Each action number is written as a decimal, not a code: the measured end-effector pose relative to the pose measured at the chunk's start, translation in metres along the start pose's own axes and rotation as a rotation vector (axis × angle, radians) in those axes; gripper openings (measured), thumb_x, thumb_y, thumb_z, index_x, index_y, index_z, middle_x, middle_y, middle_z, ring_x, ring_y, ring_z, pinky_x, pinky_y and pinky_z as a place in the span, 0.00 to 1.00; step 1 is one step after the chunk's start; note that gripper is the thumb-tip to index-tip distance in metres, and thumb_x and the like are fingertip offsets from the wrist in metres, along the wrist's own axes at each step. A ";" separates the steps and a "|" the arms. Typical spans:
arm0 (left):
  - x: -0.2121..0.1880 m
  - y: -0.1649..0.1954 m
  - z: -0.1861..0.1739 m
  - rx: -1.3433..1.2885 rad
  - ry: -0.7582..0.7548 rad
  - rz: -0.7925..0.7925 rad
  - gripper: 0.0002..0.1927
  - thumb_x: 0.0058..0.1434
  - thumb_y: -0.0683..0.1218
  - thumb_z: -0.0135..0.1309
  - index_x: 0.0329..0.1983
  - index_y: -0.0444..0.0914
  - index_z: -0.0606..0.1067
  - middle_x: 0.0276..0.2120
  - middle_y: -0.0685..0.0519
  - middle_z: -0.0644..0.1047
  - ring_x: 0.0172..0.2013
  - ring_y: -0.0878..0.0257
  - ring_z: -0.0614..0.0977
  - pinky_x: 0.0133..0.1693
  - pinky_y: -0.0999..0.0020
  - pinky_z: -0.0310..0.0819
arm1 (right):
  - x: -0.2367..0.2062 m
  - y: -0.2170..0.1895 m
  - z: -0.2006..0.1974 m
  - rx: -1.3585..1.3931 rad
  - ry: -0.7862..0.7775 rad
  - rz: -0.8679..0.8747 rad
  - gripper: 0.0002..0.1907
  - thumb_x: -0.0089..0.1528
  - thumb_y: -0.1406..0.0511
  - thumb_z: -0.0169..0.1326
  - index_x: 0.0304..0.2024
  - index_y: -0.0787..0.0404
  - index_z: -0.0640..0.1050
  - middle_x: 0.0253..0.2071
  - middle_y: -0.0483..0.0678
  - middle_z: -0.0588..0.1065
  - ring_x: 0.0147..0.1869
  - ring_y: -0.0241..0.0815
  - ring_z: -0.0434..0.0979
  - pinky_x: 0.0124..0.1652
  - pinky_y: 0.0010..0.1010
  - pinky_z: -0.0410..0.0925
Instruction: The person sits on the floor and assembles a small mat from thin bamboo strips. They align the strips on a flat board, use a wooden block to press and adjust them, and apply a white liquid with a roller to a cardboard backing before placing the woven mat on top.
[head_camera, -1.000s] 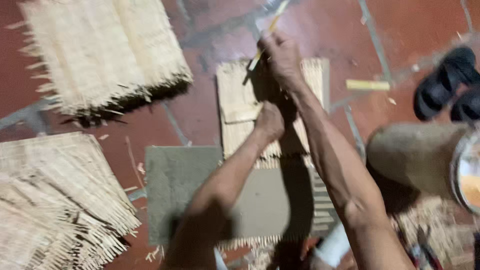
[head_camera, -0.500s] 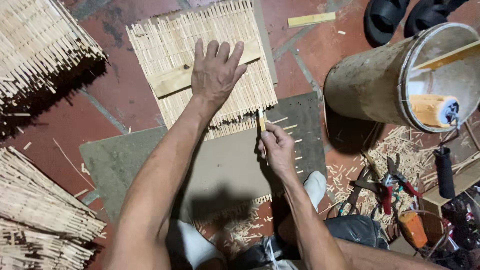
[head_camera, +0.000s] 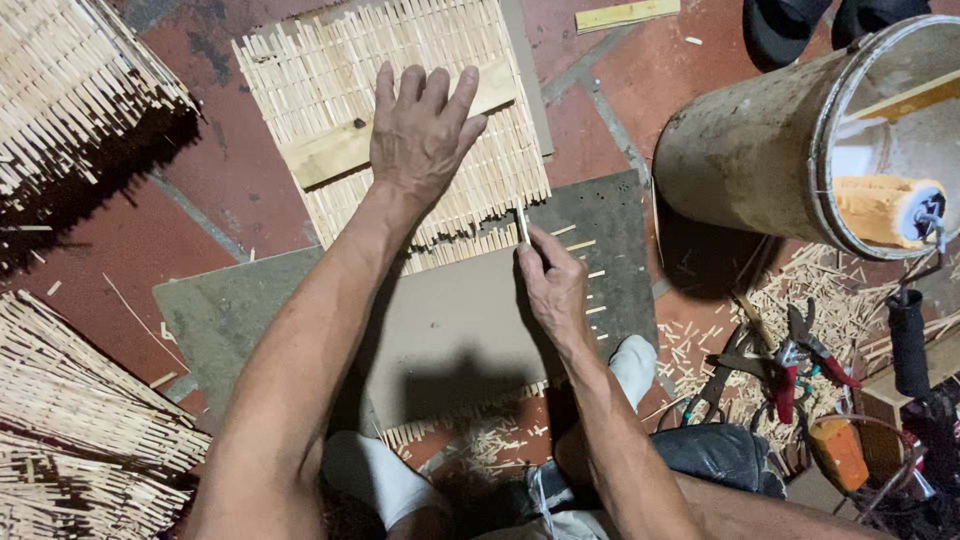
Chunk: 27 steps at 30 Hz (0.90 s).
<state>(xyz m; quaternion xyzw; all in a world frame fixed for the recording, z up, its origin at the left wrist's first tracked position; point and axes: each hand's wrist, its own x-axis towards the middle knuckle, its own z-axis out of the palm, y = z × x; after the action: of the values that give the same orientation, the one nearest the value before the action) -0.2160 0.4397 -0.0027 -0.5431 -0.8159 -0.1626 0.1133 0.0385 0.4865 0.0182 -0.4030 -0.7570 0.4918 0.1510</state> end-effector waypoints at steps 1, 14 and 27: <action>0.000 0.000 0.000 -0.004 0.000 0.000 0.31 0.66 0.59 0.63 0.68 0.42 0.71 0.49 0.49 0.73 0.54 0.49 0.71 0.64 0.39 0.57 | 0.000 0.001 0.001 0.000 0.009 0.004 0.17 0.66 0.66 0.55 0.57 0.65 0.79 0.40 0.53 0.83 0.42 0.36 0.81 0.42 0.27 0.73; 0.021 -0.003 -0.022 -0.040 -0.014 0.036 0.30 0.63 0.57 0.63 0.64 0.41 0.73 0.46 0.49 0.74 0.49 0.51 0.73 0.60 0.42 0.61 | 0.011 -0.011 0.003 0.016 0.009 0.119 0.18 0.65 0.65 0.56 0.57 0.62 0.80 0.41 0.55 0.84 0.44 0.38 0.82 0.45 0.29 0.74; 0.044 -0.026 0.004 -0.008 0.022 0.051 0.30 0.67 0.58 0.64 0.67 0.40 0.72 0.47 0.49 0.74 0.49 0.51 0.72 0.60 0.44 0.61 | 0.039 -0.008 -0.002 0.021 0.055 -0.010 0.16 0.66 0.67 0.55 0.56 0.62 0.80 0.35 0.48 0.81 0.36 0.32 0.76 0.37 0.25 0.70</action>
<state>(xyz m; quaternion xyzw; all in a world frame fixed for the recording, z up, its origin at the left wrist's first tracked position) -0.2570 0.4692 0.0058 -0.5624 -0.7999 -0.1690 0.1239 0.0113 0.5160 0.0200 -0.4107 -0.7495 0.4875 0.1784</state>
